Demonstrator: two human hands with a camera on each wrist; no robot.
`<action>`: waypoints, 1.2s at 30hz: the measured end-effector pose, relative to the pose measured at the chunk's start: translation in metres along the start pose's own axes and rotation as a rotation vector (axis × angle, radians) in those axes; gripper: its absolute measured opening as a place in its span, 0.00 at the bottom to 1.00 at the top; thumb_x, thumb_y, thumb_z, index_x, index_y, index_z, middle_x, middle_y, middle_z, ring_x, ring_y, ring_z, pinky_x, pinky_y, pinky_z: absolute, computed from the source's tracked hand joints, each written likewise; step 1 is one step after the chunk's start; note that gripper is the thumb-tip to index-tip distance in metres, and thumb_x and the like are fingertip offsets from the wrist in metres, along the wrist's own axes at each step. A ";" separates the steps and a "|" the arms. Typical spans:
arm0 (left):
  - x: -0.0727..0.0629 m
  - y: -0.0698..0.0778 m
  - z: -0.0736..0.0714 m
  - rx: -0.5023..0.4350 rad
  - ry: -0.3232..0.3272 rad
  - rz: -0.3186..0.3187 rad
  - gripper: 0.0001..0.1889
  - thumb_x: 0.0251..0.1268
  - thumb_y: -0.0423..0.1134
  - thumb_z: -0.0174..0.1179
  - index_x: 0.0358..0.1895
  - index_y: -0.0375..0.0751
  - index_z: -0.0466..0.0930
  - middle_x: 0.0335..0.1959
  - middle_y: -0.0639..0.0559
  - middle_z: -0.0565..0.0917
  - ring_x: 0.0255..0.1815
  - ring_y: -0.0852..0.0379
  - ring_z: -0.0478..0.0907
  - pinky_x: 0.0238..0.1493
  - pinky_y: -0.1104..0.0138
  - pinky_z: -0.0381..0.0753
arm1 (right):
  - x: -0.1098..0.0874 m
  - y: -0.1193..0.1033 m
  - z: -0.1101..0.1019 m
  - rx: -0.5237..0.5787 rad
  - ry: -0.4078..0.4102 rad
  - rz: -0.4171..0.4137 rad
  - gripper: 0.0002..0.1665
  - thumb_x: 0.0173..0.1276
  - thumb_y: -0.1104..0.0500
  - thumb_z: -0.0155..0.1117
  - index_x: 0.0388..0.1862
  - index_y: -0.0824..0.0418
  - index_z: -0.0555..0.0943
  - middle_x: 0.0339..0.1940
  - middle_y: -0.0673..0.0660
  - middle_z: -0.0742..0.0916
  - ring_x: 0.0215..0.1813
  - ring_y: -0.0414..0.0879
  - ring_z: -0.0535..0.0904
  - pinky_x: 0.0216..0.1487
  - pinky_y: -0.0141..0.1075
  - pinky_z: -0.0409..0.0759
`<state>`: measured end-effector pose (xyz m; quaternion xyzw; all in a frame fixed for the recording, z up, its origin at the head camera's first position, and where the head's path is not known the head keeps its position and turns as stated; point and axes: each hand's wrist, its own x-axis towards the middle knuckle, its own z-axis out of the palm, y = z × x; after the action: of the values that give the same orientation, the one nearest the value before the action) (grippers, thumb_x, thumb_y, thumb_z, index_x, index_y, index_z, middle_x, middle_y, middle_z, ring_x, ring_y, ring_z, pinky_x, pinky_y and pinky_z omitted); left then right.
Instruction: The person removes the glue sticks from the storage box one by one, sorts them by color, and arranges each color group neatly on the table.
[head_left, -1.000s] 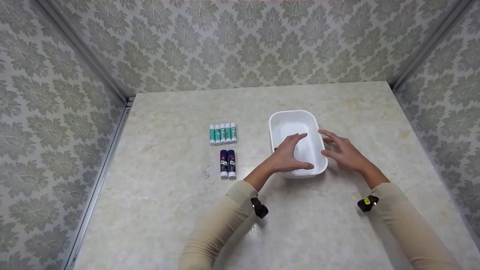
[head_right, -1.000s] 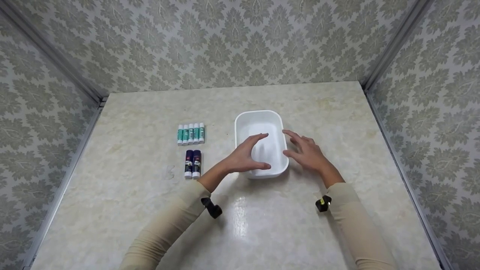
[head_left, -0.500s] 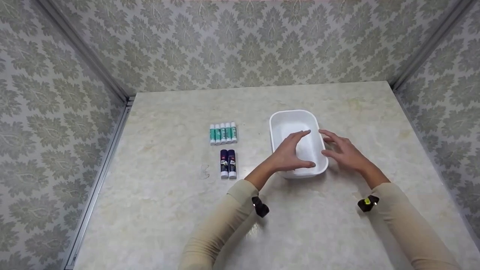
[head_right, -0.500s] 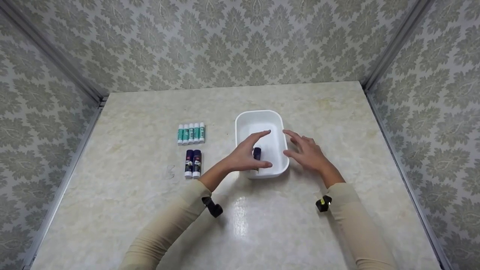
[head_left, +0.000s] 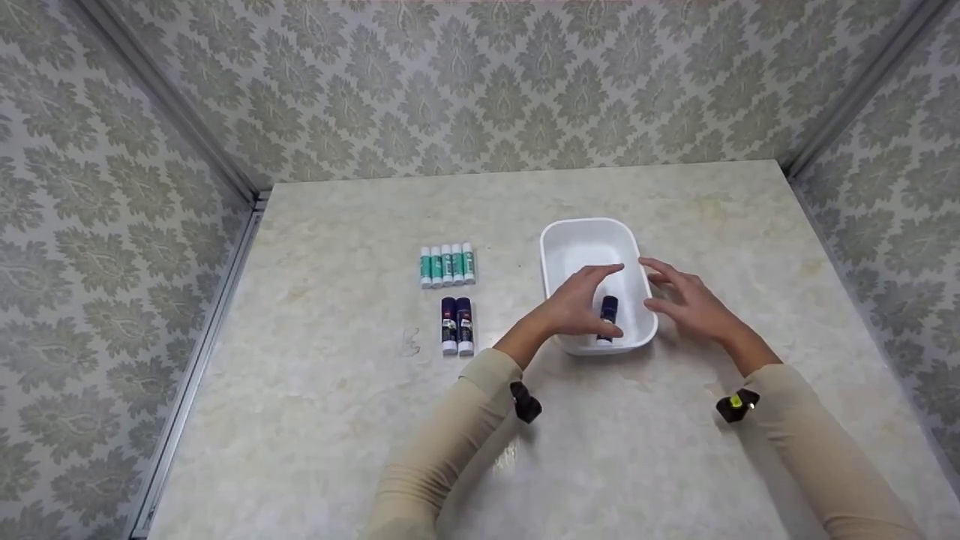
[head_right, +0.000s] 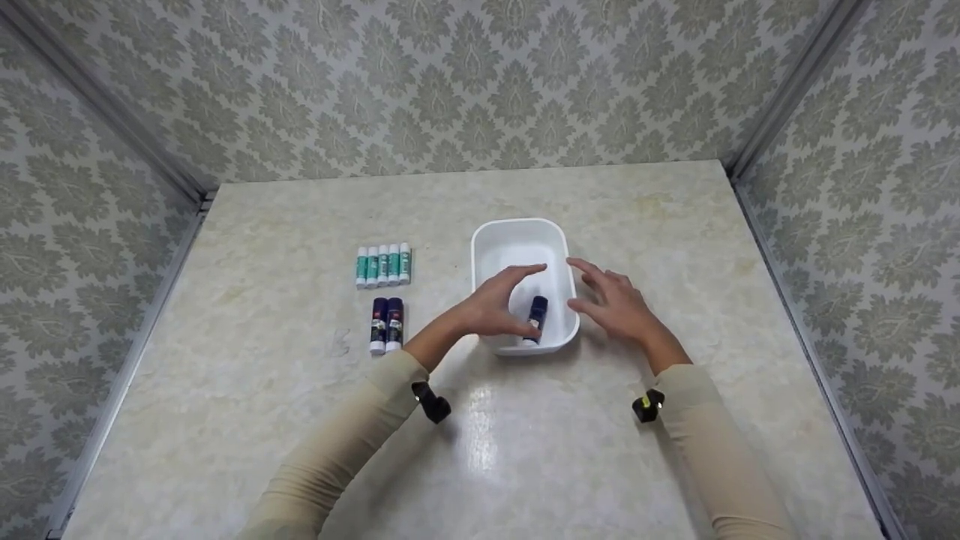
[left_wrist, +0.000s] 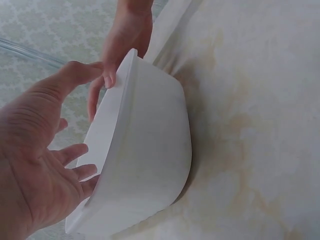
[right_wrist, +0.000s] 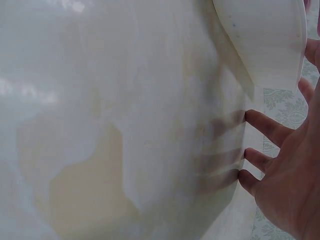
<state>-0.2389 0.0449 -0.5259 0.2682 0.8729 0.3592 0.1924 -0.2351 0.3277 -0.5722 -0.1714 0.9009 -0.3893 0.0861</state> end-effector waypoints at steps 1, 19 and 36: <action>0.003 -0.001 0.000 0.008 -0.014 -0.011 0.57 0.62 0.46 0.85 0.92 0.52 0.60 0.91 0.45 0.66 0.93 0.50 0.63 0.94 0.60 0.63 | 0.000 0.001 0.000 0.003 0.001 -0.002 0.43 0.86 0.53 0.67 0.93 0.52 0.63 0.80 0.77 0.81 0.86 0.76 0.71 0.87 0.80 0.55; 0.051 -0.030 0.016 0.284 -0.248 -0.125 0.57 0.57 0.48 0.88 0.89 0.61 0.63 0.85 0.52 0.72 0.86 0.51 0.69 0.88 0.62 0.69 | -0.001 -0.001 -0.001 0.029 0.024 -0.030 0.43 0.83 0.57 0.70 0.91 0.53 0.66 0.78 0.77 0.82 0.86 0.76 0.71 0.88 0.78 0.56; 0.043 -0.017 0.023 0.418 -0.250 -0.193 0.54 0.64 0.49 0.84 0.89 0.74 0.61 0.87 0.55 0.67 0.84 0.53 0.64 0.85 0.53 0.74 | 0.000 0.002 0.000 0.038 0.020 -0.043 0.42 0.84 0.57 0.69 0.91 0.53 0.65 0.79 0.77 0.82 0.85 0.76 0.73 0.89 0.77 0.56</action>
<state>-0.2658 0.0727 -0.5603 0.2600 0.9192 0.1149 0.2726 -0.2356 0.3291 -0.5739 -0.1850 0.8904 -0.4096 0.0717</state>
